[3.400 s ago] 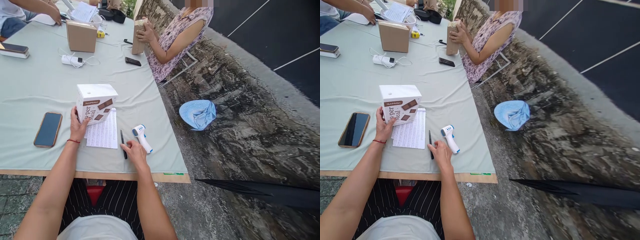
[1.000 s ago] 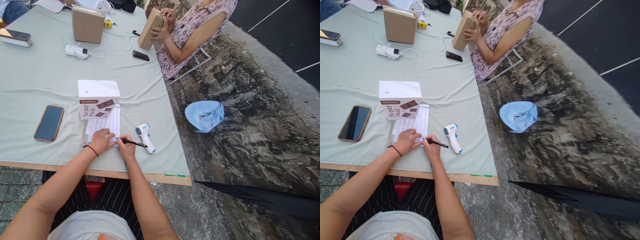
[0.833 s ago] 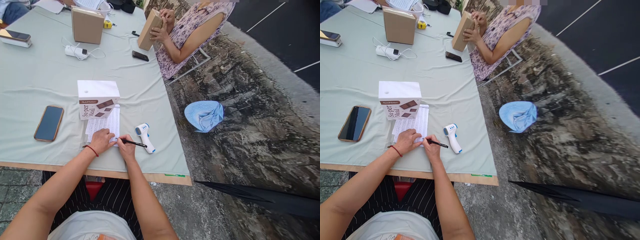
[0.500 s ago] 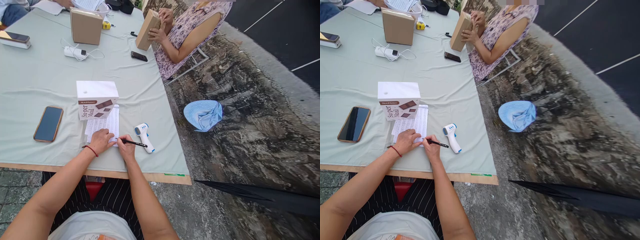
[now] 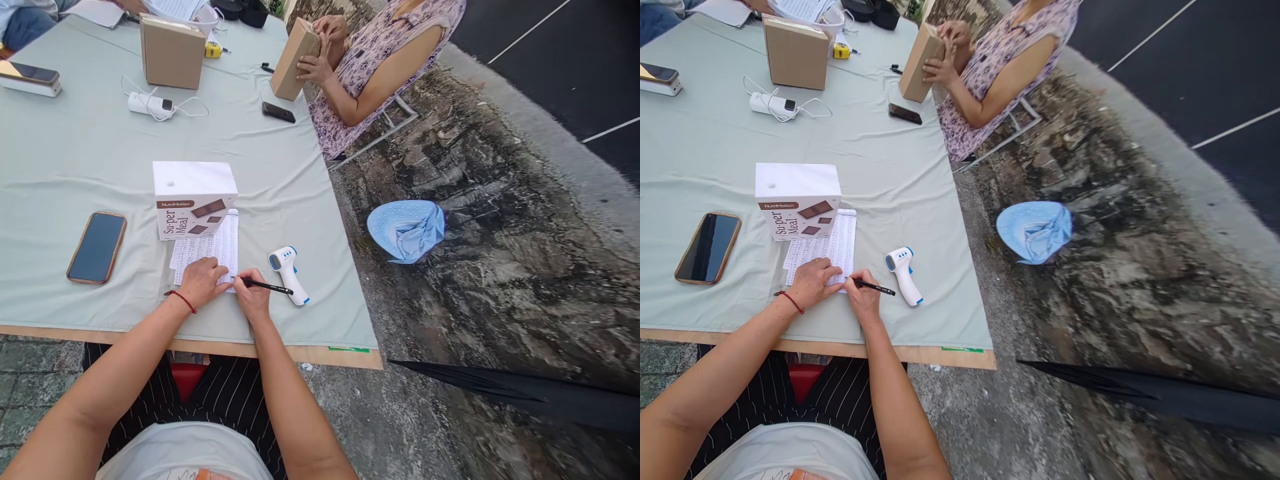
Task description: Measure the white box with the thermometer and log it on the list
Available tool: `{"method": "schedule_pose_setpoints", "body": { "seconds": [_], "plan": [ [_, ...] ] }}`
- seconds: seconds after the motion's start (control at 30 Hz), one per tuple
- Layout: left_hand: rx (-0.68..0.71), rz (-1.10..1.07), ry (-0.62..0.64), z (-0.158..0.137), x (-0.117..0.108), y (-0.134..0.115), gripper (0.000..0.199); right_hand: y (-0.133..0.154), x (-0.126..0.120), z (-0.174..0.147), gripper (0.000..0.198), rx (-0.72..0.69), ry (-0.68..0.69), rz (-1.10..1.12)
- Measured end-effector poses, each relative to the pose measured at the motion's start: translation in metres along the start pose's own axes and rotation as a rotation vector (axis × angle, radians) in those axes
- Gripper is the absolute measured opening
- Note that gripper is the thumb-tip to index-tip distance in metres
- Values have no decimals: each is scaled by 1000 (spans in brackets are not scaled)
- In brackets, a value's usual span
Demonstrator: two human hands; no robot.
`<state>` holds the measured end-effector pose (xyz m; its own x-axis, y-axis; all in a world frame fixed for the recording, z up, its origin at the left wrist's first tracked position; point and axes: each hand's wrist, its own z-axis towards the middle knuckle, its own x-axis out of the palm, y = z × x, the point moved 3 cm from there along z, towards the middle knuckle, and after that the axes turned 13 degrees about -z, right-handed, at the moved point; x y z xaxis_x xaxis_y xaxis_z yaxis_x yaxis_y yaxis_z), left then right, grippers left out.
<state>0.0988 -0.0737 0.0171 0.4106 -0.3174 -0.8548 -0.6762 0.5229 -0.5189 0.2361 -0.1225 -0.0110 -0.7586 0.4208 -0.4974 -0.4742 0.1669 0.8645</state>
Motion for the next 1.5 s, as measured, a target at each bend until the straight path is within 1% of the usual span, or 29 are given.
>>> {"method": "schedule_pose_setpoints", "body": {
  "seconds": [0.4,0.6,1.23,1.5],
  "plan": [
    [-15,-9,12,0,-2,-1,24,-1,0,0,11,10,-21,-6],
    [-7,-31,-8,0,-1,0,23,0,-1,-1,12,13,-42,-1],
    [2,-22,-11,0,0,1,22,-2,0,0,9,-7,-32,-12],
    [-10,13,18,0,-2,-1,24,0,-3,-1,13,55,-69,2]
  ]
}}
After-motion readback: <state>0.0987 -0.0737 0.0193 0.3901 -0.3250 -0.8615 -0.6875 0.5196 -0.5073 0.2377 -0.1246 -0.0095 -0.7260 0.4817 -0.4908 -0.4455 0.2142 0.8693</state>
